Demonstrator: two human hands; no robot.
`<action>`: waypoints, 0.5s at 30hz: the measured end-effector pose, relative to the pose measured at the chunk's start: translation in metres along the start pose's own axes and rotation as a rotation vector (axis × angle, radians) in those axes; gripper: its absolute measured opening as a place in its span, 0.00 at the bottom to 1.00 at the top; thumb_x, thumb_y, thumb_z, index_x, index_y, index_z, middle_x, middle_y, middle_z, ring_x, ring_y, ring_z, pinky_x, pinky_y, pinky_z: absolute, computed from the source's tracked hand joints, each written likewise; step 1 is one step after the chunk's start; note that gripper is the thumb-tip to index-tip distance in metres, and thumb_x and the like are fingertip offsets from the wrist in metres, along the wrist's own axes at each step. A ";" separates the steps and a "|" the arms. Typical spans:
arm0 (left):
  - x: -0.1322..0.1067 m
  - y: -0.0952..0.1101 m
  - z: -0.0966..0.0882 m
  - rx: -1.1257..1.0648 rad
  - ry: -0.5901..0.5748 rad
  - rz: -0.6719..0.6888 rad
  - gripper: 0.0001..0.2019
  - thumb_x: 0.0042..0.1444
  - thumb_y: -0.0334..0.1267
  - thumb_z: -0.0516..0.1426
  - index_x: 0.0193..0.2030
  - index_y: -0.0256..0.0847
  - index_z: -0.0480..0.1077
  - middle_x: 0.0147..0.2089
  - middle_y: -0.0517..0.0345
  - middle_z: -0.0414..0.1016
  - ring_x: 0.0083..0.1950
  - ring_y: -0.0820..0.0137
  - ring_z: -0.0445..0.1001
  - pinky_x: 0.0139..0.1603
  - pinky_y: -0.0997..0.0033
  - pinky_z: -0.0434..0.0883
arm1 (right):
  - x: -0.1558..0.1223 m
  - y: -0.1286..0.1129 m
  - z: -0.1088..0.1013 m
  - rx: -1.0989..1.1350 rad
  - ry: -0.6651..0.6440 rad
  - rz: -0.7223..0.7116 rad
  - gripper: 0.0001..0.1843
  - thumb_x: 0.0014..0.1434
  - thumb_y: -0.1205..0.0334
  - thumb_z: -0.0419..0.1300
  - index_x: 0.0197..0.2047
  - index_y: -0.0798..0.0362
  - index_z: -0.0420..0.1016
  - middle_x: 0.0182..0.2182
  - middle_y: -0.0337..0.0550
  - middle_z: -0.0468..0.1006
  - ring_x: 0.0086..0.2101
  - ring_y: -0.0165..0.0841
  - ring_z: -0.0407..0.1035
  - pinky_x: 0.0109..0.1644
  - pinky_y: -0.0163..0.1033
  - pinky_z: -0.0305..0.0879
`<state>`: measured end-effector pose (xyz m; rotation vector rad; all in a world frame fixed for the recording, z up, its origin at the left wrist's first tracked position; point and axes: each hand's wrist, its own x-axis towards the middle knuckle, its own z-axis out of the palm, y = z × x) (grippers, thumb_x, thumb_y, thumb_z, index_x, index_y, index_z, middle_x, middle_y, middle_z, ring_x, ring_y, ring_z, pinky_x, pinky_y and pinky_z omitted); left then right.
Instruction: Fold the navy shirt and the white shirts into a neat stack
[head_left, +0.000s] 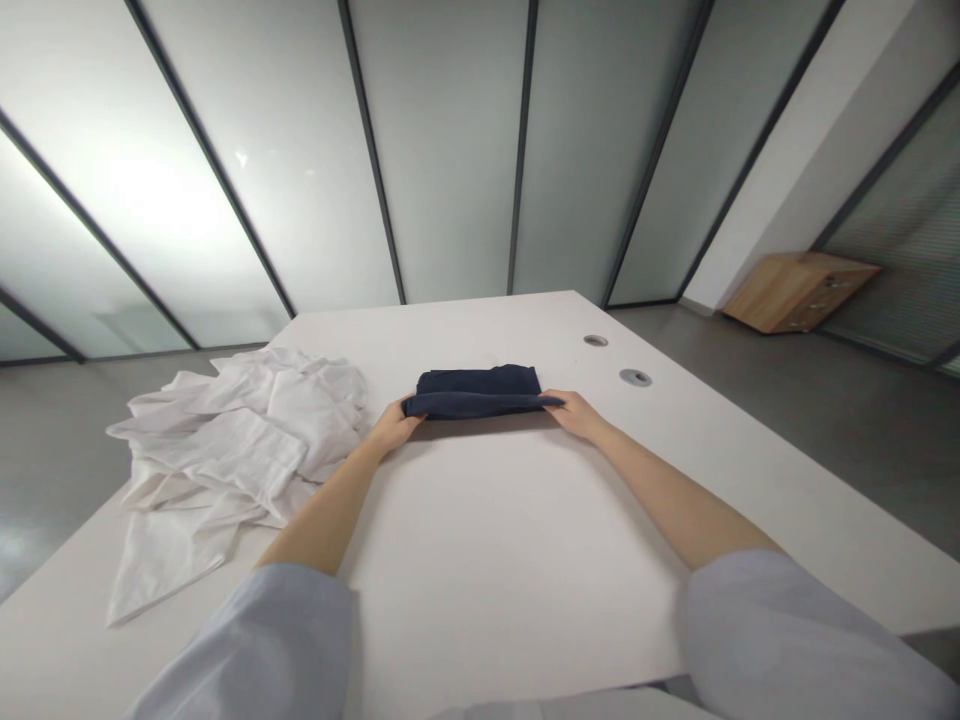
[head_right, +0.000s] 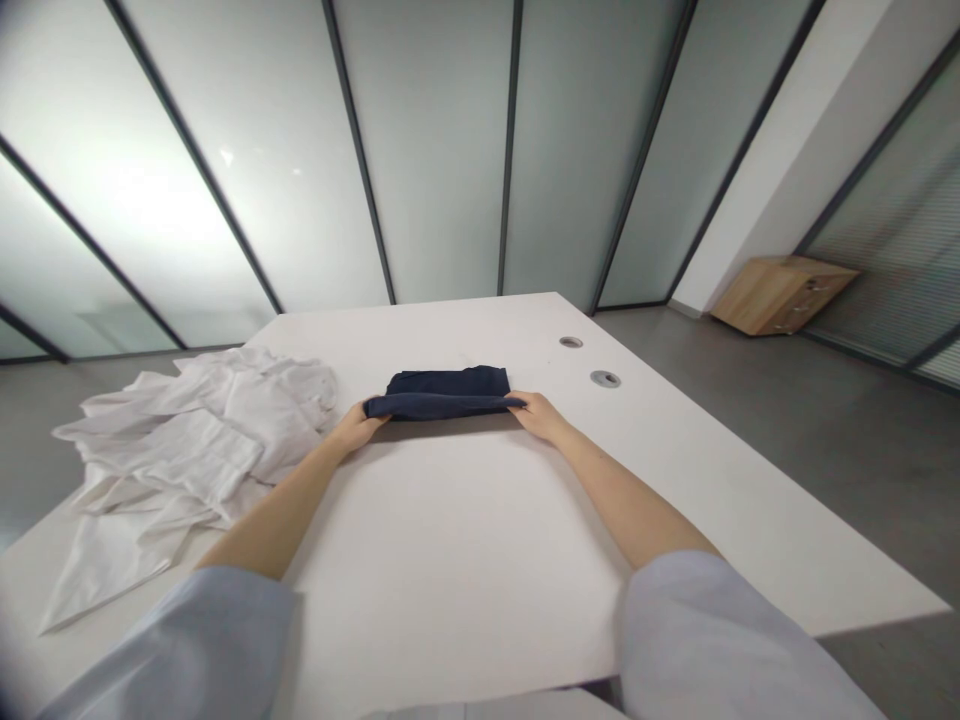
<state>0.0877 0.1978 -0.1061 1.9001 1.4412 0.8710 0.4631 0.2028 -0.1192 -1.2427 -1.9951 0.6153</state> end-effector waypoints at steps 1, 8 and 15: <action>0.000 0.002 -0.001 -0.021 0.019 -0.016 0.20 0.52 0.43 0.55 0.49 0.36 0.74 0.48 0.52 0.79 0.52 0.57 0.74 0.57 0.55 0.69 | 0.001 -0.001 0.000 0.008 0.013 0.007 0.14 0.58 0.58 0.53 0.37 0.52 0.79 0.34 0.41 0.82 0.37 0.40 0.74 0.46 0.43 0.69; 0.001 0.004 0.000 -0.148 0.080 -0.054 0.25 0.56 0.52 0.53 0.50 0.33 0.73 0.51 0.49 0.79 0.54 0.56 0.74 0.56 0.57 0.70 | 0.008 0.006 0.004 0.083 0.119 0.114 0.16 0.59 0.53 0.53 0.35 0.53 0.78 0.34 0.44 0.82 0.37 0.42 0.74 0.46 0.46 0.69; 0.006 0.001 0.008 0.054 0.219 -0.056 0.22 0.59 0.47 0.51 0.54 0.34 0.69 0.53 0.44 0.76 0.56 0.56 0.73 0.57 0.56 0.68 | 0.009 0.006 0.009 -0.025 0.128 0.121 0.15 0.59 0.54 0.53 0.31 0.53 0.75 0.28 0.42 0.80 0.29 0.36 0.72 0.35 0.38 0.67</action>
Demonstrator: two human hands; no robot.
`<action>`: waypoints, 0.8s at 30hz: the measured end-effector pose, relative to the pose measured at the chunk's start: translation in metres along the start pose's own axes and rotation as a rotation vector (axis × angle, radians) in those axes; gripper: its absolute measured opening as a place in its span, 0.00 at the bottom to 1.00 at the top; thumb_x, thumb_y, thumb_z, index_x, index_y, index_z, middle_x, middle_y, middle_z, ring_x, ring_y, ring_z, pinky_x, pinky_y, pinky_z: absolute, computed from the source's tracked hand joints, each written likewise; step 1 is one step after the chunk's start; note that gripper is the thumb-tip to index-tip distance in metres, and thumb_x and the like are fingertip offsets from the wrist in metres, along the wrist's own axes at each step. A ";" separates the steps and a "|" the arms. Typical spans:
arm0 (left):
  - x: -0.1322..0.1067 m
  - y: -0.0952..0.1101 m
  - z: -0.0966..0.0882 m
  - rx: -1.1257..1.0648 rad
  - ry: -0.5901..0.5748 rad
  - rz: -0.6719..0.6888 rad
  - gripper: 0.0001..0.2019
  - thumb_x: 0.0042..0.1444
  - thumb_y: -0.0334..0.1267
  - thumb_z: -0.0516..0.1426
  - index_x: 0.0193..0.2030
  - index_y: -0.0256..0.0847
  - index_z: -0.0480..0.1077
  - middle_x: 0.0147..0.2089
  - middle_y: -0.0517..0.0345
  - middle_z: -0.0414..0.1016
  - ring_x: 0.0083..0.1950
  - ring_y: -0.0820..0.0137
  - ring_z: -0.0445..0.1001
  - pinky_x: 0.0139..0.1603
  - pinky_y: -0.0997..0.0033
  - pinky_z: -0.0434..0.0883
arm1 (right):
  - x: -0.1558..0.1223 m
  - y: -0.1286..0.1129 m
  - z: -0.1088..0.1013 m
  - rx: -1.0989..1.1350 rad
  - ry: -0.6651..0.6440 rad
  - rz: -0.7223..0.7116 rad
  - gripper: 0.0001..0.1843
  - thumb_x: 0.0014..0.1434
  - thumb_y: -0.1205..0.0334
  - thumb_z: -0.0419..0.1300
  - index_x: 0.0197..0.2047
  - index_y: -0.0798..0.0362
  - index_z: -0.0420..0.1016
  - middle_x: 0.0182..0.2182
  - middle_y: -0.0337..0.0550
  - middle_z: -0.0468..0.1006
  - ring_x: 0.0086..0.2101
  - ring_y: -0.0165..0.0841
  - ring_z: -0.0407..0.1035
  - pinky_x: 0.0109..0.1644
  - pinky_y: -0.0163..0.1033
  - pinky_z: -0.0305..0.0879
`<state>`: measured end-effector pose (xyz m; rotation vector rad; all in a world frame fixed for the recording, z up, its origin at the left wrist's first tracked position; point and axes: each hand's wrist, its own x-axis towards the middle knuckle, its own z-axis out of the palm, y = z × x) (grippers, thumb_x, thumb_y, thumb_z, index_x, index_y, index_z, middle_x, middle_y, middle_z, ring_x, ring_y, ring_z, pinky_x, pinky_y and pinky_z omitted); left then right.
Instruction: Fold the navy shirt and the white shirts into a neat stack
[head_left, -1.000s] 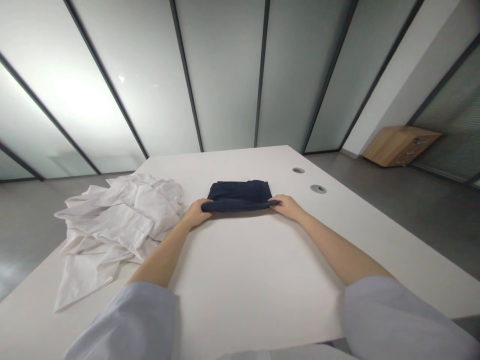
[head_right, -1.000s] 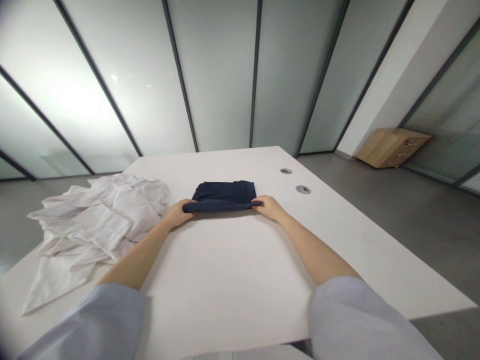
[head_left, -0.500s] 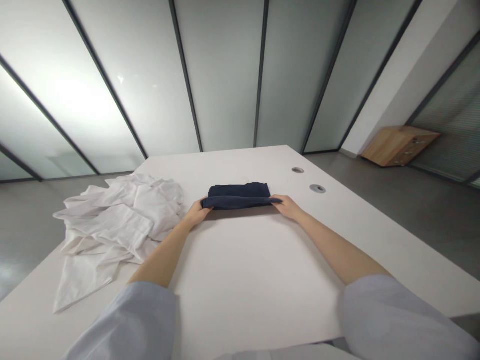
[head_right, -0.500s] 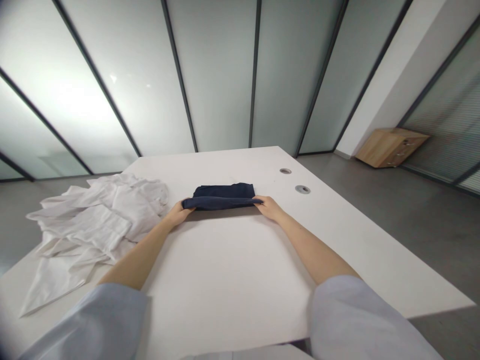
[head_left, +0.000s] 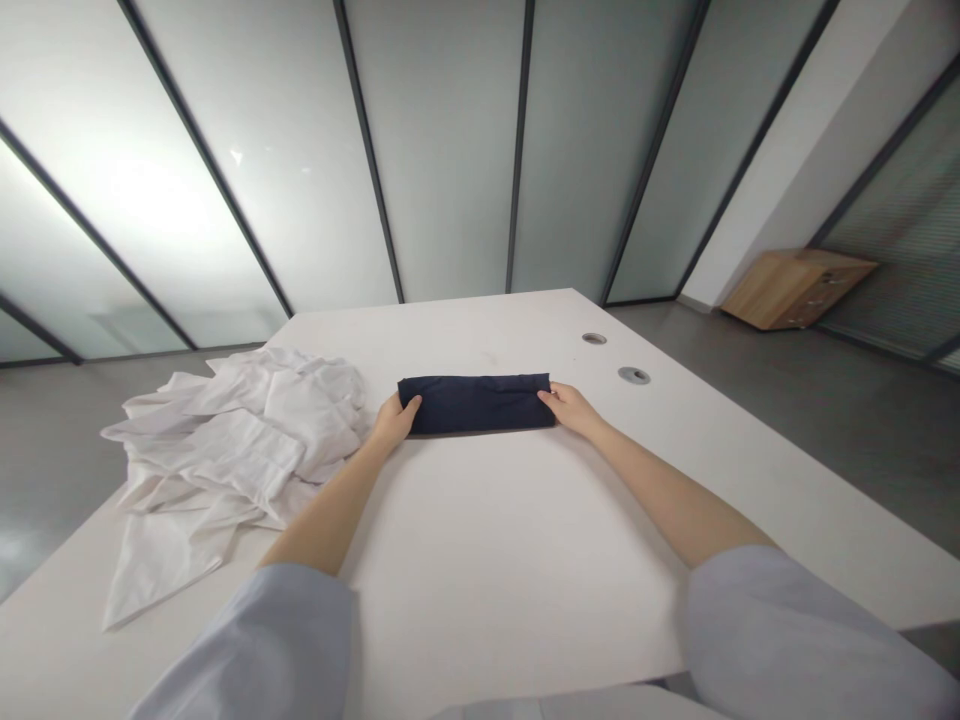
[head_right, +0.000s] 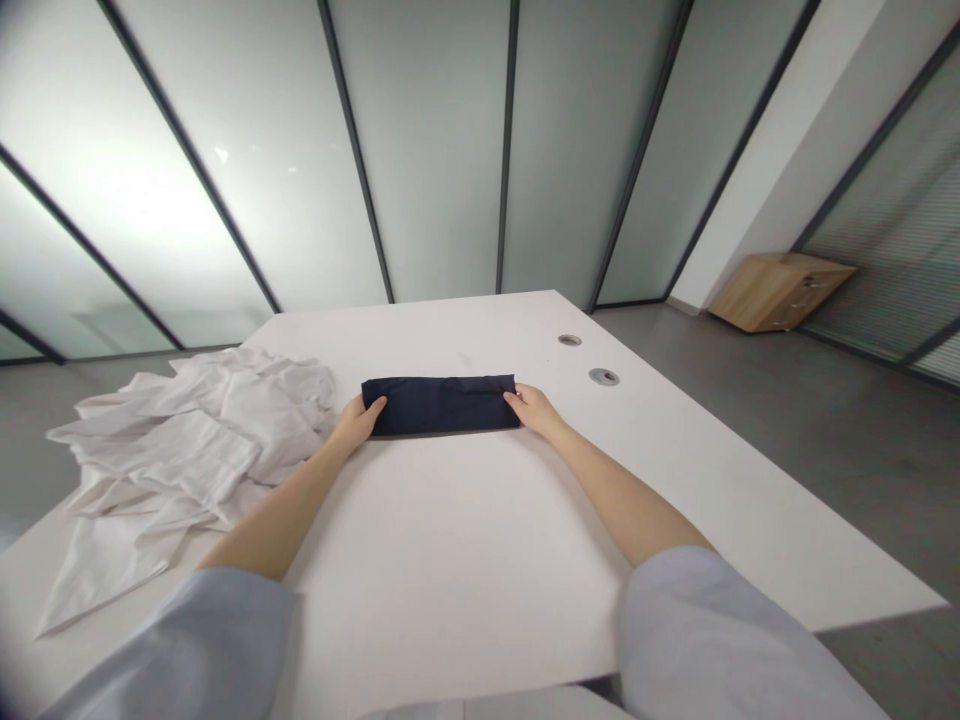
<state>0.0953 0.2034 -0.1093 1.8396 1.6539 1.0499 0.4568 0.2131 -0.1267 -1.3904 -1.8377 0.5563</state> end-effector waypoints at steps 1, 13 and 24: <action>-0.001 0.000 0.001 0.053 0.030 -0.010 0.22 0.59 0.45 0.51 0.56 0.35 0.67 0.51 0.43 0.77 0.55 0.56 0.74 0.56 0.56 0.69 | 0.000 0.000 0.000 -0.046 0.002 0.004 0.15 0.59 0.53 0.53 0.31 0.53 0.75 0.26 0.42 0.79 0.28 0.36 0.71 0.34 0.37 0.66; -0.021 0.027 0.002 0.553 0.148 0.378 0.30 0.60 0.42 0.51 0.68 0.38 0.54 0.69 0.42 0.56 0.70 0.55 0.54 0.67 0.51 0.54 | 0.000 -0.006 0.002 -0.320 0.290 -0.227 0.25 0.62 0.51 0.50 0.58 0.52 0.70 0.51 0.53 0.76 0.51 0.46 0.69 0.56 0.53 0.63; -0.024 0.023 0.018 0.645 -0.209 0.351 0.36 0.57 0.58 0.53 0.68 0.44 0.56 0.72 0.47 0.52 0.73 0.51 0.47 0.69 0.49 0.50 | -0.011 -0.016 0.019 -0.527 -0.263 -0.269 0.30 0.65 0.43 0.48 0.64 0.49 0.66 0.65 0.52 0.61 0.64 0.48 0.53 0.63 0.56 0.54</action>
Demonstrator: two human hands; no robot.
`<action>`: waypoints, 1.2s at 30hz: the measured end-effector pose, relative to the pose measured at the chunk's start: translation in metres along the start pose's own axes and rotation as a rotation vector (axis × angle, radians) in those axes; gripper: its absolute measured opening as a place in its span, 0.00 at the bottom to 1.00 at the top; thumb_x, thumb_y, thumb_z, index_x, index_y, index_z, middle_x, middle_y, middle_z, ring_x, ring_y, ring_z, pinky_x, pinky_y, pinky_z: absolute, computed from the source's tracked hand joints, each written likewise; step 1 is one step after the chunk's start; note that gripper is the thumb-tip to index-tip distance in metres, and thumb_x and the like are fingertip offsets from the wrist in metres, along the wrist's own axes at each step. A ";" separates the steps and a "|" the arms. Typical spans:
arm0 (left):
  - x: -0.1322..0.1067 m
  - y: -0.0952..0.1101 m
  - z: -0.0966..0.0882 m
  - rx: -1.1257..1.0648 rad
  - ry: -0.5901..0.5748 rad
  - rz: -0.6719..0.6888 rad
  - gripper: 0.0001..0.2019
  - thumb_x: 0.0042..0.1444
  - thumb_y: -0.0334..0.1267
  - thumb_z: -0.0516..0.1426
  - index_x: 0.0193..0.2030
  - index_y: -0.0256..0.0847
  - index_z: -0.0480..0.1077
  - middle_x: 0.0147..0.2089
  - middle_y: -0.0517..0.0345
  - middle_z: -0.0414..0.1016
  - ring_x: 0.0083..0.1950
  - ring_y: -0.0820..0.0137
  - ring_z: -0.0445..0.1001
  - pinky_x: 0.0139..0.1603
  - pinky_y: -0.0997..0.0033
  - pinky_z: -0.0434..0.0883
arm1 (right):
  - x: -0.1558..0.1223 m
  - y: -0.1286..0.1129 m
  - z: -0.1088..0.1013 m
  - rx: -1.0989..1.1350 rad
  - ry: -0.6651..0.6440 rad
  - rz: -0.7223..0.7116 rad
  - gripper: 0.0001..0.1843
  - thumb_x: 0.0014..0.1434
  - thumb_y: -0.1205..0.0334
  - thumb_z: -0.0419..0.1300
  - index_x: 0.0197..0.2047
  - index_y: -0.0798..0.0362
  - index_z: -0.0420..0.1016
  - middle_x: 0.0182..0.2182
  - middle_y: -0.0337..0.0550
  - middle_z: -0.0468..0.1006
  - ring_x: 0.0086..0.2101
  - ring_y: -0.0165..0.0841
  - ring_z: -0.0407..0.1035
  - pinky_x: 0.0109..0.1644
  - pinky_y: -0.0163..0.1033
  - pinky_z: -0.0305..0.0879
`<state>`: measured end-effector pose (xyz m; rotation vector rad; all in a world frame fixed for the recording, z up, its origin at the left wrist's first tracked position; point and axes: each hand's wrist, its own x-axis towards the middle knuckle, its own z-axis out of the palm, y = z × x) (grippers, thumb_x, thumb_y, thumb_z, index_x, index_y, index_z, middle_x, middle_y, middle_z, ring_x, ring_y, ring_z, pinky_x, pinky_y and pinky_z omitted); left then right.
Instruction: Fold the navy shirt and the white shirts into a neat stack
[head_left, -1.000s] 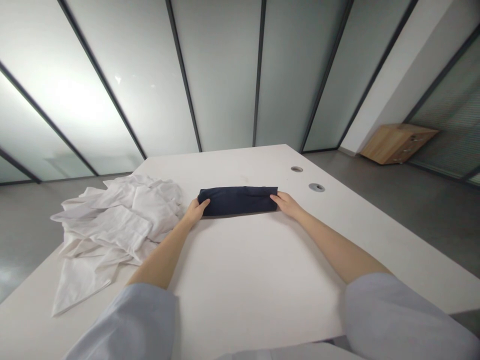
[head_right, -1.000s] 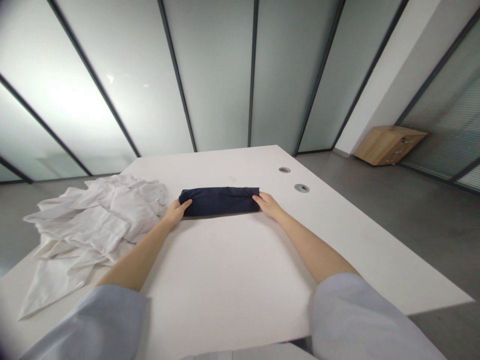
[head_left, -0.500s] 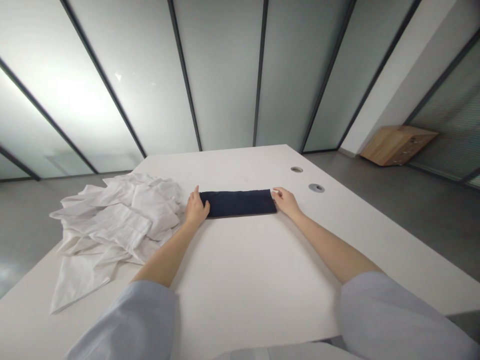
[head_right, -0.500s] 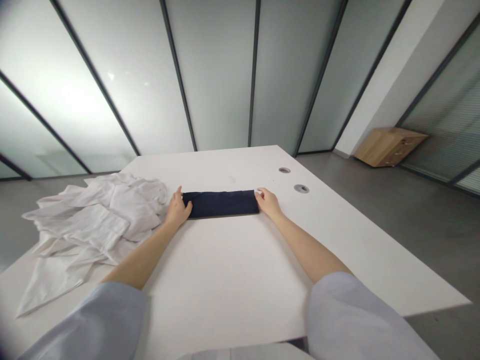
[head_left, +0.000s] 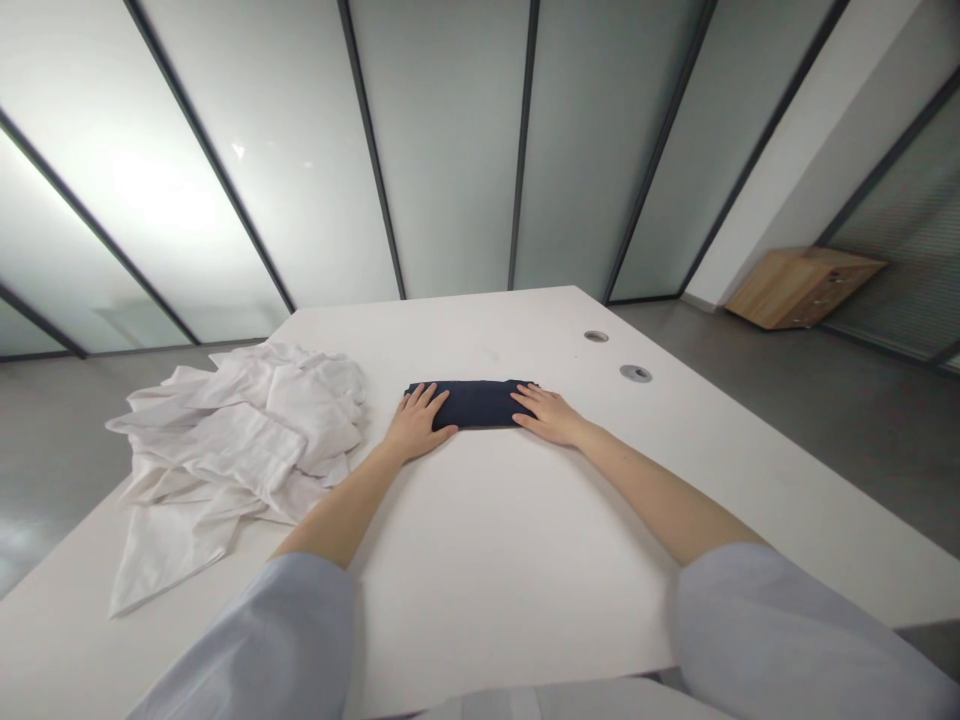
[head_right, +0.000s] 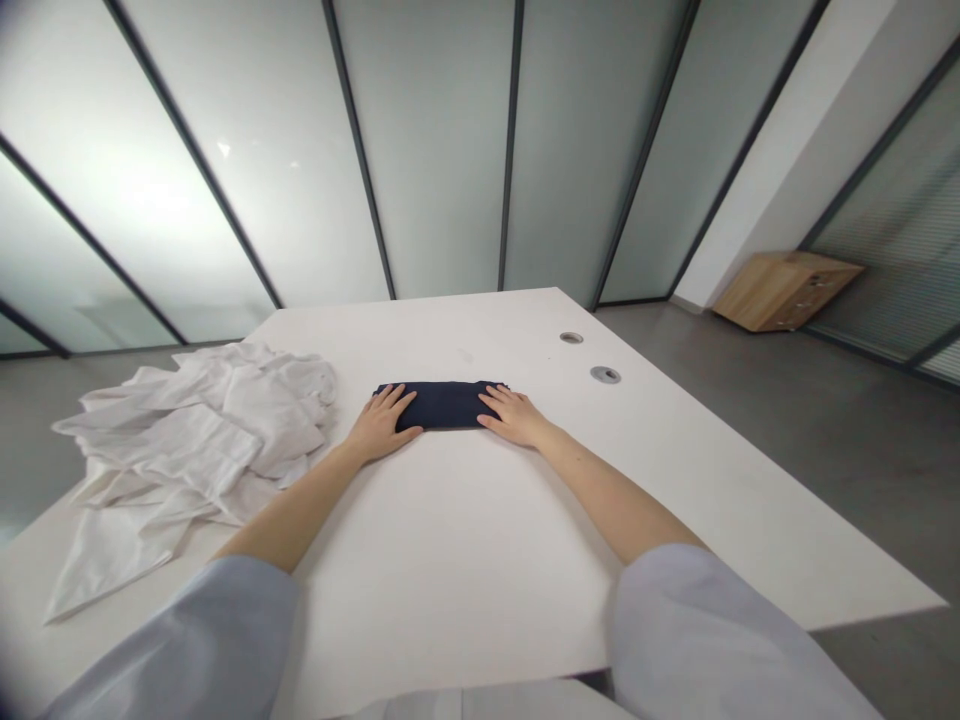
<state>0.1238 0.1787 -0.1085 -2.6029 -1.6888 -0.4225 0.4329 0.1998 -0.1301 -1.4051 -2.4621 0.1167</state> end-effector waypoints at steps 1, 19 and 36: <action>0.000 -0.002 0.001 -0.001 0.021 -0.025 0.35 0.56 0.58 0.53 0.68 0.44 0.57 0.72 0.47 0.52 0.73 0.51 0.47 0.69 0.49 0.49 | 0.000 -0.001 -0.003 -0.016 0.008 -0.005 0.29 0.65 0.43 0.48 0.63 0.49 0.68 0.64 0.52 0.63 0.63 0.48 0.56 0.63 0.56 0.55; 0.002 -0.028 0.006 0.055 0.195 -0.298 0.30 0.56 0.42 0.55 0.65 0.35 0.58 0.66 0.41 0.62 0.66 0.54 0.61 0.66 0.56 0.59 | -0.004 -0.027 -0.001 -0.150 -0.148 -0.110 0.31 0.67 0.44 0.43 0.69 0.43 0.57 0.70 0.45 0.49 0.67 0.50 0.45 0.65 0.58 0.50; 0.006 -0.047 0.016 -0.056 0.172 -0.358 0.29 0.56 0.43 0.54 0.64 0.34 0.58 0.67 0.38 0.59 0.69 0.55 0.57 0.66 0.55 0.59 | -0.033 0.114 -0.040 -0.207 0.105 0.899 0.30 0.65 0.51 0.44 0.66 0.51 0.62 0.67 0.53 0.57 0.62 0.56 0.51 0.62 0.62 0.48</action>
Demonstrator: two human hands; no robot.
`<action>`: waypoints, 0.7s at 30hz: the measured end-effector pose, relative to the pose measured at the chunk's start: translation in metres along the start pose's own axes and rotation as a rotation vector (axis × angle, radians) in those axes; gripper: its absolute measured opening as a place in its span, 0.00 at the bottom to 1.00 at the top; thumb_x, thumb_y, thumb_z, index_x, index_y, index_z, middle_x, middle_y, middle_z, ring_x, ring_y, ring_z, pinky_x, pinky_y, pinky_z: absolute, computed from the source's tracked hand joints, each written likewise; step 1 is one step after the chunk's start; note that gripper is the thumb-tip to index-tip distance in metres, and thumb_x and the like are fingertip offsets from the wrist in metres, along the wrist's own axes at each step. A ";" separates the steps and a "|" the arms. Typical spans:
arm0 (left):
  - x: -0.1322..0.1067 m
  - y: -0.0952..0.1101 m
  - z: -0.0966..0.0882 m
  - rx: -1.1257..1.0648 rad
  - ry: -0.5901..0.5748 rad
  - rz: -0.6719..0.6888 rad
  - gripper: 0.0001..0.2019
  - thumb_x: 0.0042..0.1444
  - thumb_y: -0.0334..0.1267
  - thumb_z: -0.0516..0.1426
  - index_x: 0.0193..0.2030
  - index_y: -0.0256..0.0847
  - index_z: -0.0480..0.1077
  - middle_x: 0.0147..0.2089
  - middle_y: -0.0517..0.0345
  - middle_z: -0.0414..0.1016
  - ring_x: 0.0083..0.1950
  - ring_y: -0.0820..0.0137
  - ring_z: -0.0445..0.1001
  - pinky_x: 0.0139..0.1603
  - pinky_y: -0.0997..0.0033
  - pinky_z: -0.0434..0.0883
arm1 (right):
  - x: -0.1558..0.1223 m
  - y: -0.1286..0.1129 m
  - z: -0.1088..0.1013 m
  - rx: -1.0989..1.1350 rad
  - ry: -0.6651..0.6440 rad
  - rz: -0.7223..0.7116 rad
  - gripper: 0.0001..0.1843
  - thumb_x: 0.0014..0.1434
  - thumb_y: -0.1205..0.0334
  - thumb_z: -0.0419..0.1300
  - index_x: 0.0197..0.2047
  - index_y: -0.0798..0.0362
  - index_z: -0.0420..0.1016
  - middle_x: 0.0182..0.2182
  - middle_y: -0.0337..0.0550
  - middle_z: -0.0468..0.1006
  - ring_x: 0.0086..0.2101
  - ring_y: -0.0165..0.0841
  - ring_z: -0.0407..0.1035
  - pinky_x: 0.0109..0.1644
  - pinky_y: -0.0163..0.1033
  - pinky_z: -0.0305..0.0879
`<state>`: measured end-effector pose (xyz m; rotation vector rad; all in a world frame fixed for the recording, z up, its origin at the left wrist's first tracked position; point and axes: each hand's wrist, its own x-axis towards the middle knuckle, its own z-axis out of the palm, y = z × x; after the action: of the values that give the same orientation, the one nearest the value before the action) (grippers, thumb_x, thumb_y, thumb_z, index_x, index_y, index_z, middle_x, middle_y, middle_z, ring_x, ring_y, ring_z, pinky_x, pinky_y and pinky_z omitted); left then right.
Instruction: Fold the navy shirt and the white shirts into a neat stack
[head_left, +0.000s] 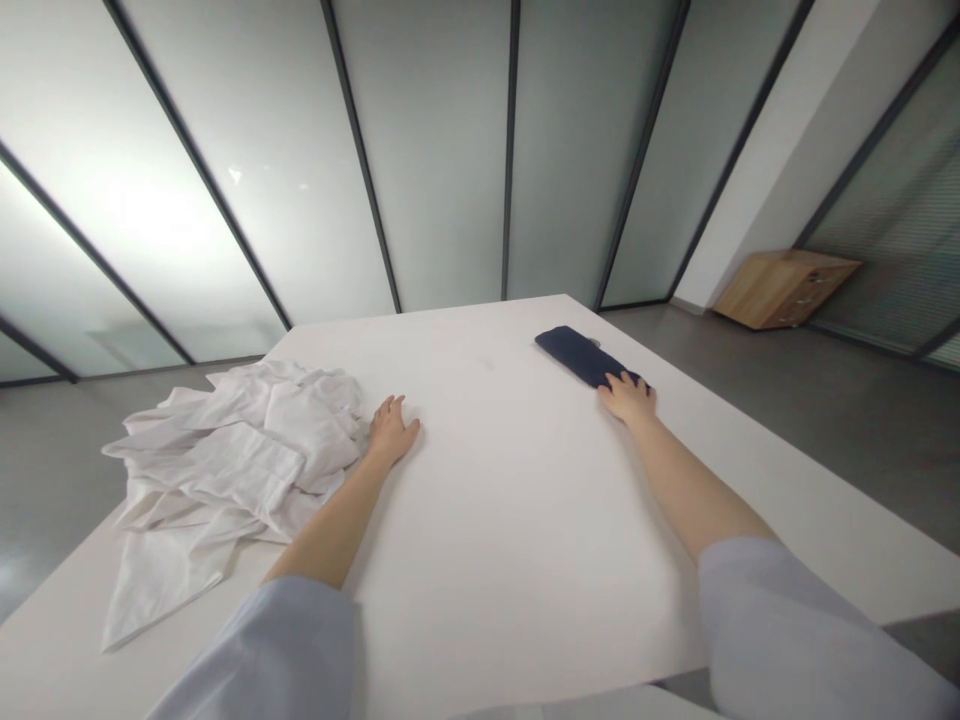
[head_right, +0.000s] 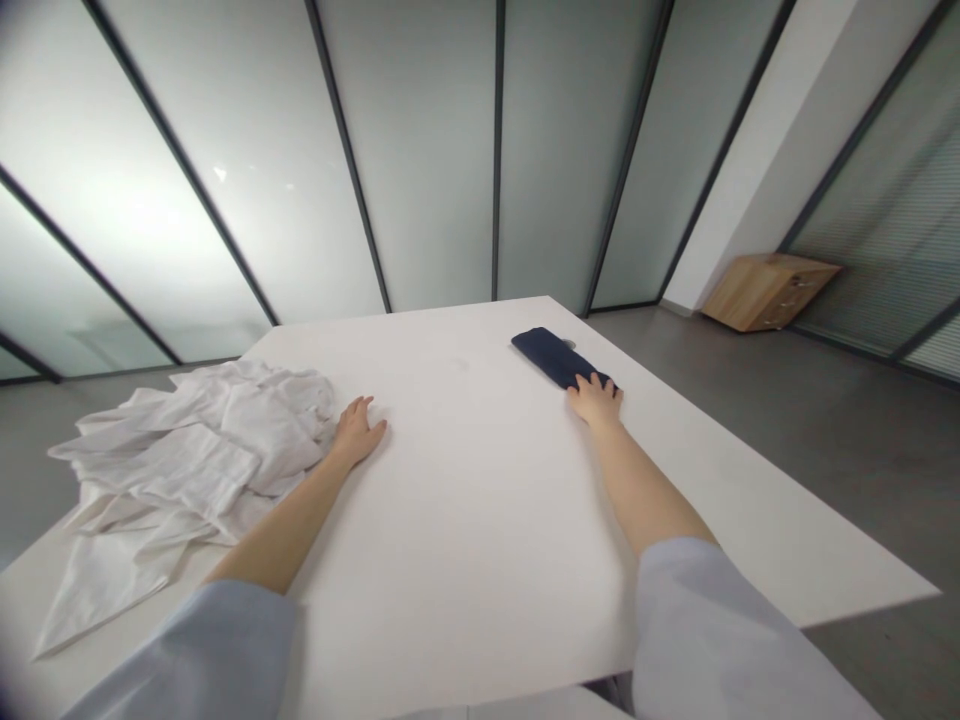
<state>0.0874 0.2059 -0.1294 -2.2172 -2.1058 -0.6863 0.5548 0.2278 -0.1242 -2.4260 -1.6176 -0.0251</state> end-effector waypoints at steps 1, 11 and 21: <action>0.001 -0.001 0.001 -0.010 0.000 -0.001 0.29 0.56 0.43 0.54 0.63 0.34 0.58 0.67 0.37 0.59 0.69 0.55 0.57 0.66 0.54 0.59 | 0.002 0.008 -0.001 0.024 0.031 0.069 0.29 0.64 0.52 0.45 0.66 0.51 0.64 0.66 0.55 0.58 0.62 0.57 0.51 0.62 0.63 0.47; 0.001 -0.001 0.001 -0.070 0.009 -0.021 0.29 0.55 0.43 0.56 0.62 0.34 0.59 0.67 0.37 0.57 0.69 0.55 0.57 0.67 0.56 0.58 | -0.009 0.018 -0.014 0.219 0.193 0.342 0.23 0.60 0.58 0.52 0.56 0.50 0.73 0.56 0.58 0.65 0.57 0.52 0.54 0.59 0.61 0.49; -0.001 0.001 -0.001 -0.005 -0.059 0.016 0.27 0.56 0.44 0.54 0.61 0.37 0.62 0.66 0.41 0.61 0.67 0.56 0.60 0.66 0.56 0.59 | -0.012 0.001 -0.008 0.123 0.402 0.080 0.25 0.58 0.58 0.51 0.56 0.57 0.71 0.57 0.59 0.65 0.58 0.54 0.52 0.60 0.62 0.47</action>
<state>0.0883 0.2046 -0.1287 -2.2821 -2.1127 -0.6334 0.5520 0.2149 -0.1182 -2.2116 -1.3038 -0.3635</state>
